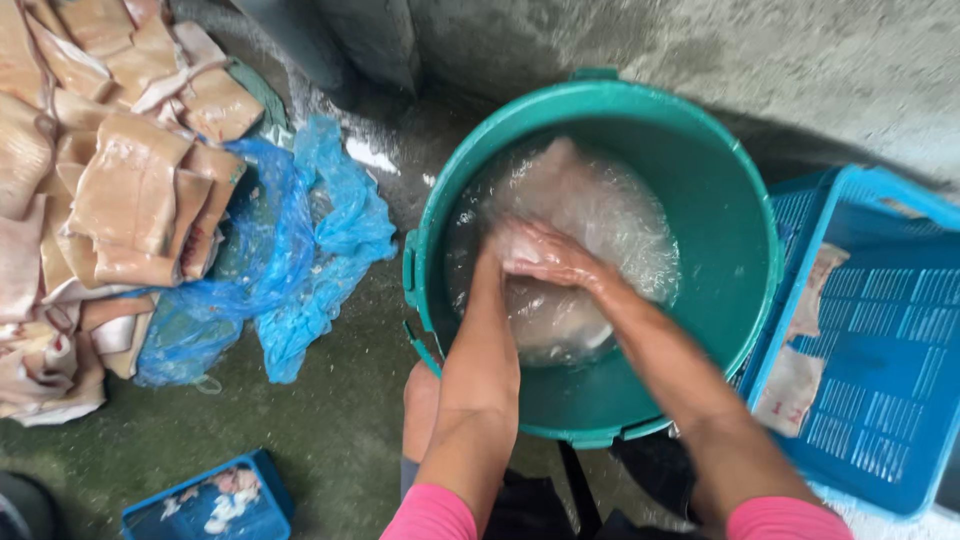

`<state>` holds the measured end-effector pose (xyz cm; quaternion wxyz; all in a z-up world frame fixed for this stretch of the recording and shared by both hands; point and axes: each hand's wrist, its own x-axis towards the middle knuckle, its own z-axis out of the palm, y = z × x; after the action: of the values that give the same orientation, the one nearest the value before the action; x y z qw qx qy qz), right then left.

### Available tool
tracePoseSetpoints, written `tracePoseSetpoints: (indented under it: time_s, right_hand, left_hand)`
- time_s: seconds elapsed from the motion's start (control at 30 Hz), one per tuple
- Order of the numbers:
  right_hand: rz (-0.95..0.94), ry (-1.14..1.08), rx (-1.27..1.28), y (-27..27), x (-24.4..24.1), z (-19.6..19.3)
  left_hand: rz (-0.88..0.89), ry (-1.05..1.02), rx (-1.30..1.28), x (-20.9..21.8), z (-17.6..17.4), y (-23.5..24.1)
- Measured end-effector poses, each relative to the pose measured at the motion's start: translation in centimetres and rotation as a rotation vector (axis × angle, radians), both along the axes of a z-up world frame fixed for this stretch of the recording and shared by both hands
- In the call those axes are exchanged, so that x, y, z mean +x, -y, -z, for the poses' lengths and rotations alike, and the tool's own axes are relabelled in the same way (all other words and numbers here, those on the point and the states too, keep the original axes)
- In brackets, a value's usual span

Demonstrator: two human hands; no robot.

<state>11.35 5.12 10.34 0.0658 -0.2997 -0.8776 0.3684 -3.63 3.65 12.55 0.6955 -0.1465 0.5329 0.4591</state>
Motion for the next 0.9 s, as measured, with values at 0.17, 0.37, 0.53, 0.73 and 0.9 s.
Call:
tracePoseSetpoints:
  time_s: [0.17,0.37,0.53,0.73,0.9]
  right_hand:
    - [0.403,0.255,-0.235,-3.2,3.4,-8.4]
    - [0.405,-0.007,-0.360,-3.0,3.3,-11.4]
    - [0.611,-0.163,-0.411,-6.4,5.5,-7.7]
    - [1.028,-0.137,-0.183,-2.7,6.9,3.9]
    - [1.037,0.100,-0.773,1.3,6.6,6.4]
  left_hand:
    - [-0.098,0.078,0.216,0.4,-1.6,-3.1]
    - [0.409,-1.207,0.836,-1.5,-4.2,-2.5]
    - [0.839,-1.019,0.670,-3.1,-7.8,-2.4]
    - [0.622,-1.130,0.348,0.5,6.2,0.1]
    - [0.924,-0.982,0.148,0.4,8.3,3.1]
